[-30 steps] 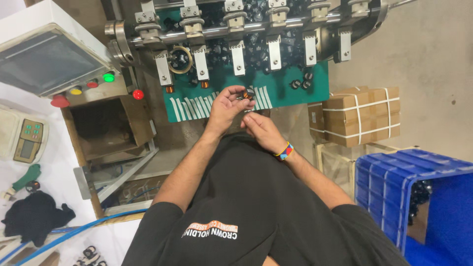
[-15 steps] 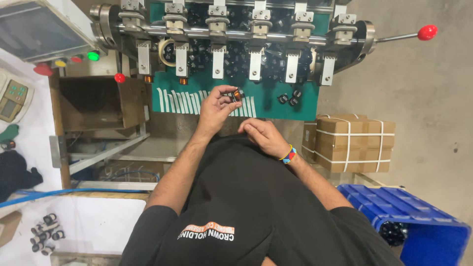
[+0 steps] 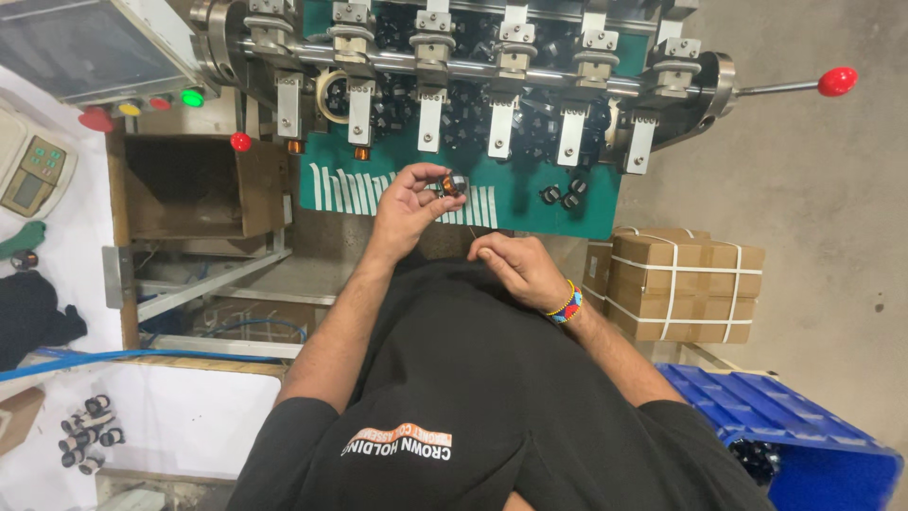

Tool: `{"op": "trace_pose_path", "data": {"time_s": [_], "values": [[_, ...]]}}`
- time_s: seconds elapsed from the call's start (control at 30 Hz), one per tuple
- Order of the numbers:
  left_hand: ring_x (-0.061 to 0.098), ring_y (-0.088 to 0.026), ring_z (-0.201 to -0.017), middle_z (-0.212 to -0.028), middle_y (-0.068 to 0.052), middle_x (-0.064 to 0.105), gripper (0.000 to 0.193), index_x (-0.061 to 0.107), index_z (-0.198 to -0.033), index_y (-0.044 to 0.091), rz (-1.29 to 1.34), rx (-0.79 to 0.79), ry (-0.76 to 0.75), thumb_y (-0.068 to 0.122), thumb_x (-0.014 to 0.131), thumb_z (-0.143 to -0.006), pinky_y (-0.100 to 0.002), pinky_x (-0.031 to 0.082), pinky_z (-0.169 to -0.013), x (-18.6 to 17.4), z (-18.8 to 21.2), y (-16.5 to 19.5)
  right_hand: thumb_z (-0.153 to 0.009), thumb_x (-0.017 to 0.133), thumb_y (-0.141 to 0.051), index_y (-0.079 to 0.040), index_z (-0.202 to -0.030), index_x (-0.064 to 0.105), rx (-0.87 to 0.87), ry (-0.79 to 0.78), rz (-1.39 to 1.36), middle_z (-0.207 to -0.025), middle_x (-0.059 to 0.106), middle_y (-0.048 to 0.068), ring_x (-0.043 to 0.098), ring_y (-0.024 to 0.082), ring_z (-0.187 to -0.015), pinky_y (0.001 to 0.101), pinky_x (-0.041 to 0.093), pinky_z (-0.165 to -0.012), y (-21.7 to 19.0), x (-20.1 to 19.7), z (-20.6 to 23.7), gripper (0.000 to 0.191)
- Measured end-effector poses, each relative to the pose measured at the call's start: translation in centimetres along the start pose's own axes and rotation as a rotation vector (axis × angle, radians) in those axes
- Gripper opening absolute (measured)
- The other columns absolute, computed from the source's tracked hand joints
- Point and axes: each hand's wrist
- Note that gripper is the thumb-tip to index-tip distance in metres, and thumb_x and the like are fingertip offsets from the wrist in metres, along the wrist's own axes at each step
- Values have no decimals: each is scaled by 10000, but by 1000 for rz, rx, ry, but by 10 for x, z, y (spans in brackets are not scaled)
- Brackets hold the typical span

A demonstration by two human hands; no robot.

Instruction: The person stands at a multi-station machine, wipes the green work board with a black cloth, and picks up small black components one at a time. They turn and fit the parts together in their hands, use pliers on one part, and place components back onto the machine board.

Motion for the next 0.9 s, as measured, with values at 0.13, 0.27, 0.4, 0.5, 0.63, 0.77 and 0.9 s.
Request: {"op": "trace_pose_path", "data": {"time_s": [0.13,0.27,0.4,0.5,0.63,0.77,0.9], "values": [[715,-195,-1059,-1254,-128,690,405,617,-1312,-13,-518,-2,-84,-28,737,-926,-319,600,-902,-10,4,21,-1071,545,-150,-46,-1054,688,116,127,-59,-671,572,18,537,96,-579,266,446,-563,-7,6,-10,178],[699,-170,-1137,-1308,-112,664,400,621,-1296,-8,-609,143,-205,-27,756,-921,-302,612,-957,-27,8,31,-1083,535,-139,-44,-1070,690,146,210,-46,-693,589,19,530,100,-603,264,450,-579,-18,14,-22,182],[711,-194,-1101,-1212,-108,672,398,564,-1315,-15,-95,-19,-118,-49,723,-951,-342,608,-979,-50,0,27,-1050,584,-116,-60,-1052,684,-35,130,150,-793,654,75,641,179,-681,302,492,-645,-30,39,-33,116],[712,-226,-1093,-1175,-123,669,391,544,-1321,-19,81,-47,-142,-60,710,-969,-381,611,-992,-68,-5,27,-1020,600,-99,-68,-1035,701,57,79,204,-737,622,100,623,249,-650,346,481,-646,-34,62,-38,108],[726,-243,-1062,-1155,-134,671,384,531,-1313,-11,192,-133,-135,-11,706,-970,-409,627,-961,-76,-6,31,-1003,616,-105,-72,-1032,696,32,114,274,-753,645,102,658,277,-688,381,502,-653,-32,77,-44,91],[724,-222,-1008,-1190,-117,666,386,479,-1287,26,346,-206,-90,40,696,-967,-395,626,-902,-66,-5,26,-971,616,-113,-60,-1057,682,26,87,321,-810,684,116,697,308,-759,413,531,-685,-23,88,-50,120],[629,-126,-809,-1199,-141,668,374,488,-1306,12,300,-184,-65,43,707,-1004,-284,525,-671,-50,-8,10,-982,606,-132,-55,-1092,687,89,87,307,-856,726,112,721,313,-786,422,547,-707,-11,91,-52,157]]}}
Point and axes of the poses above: each hand's wrist, its own z-axis away from the middle knuckle, its own x-axis out of the palm, y = z × x
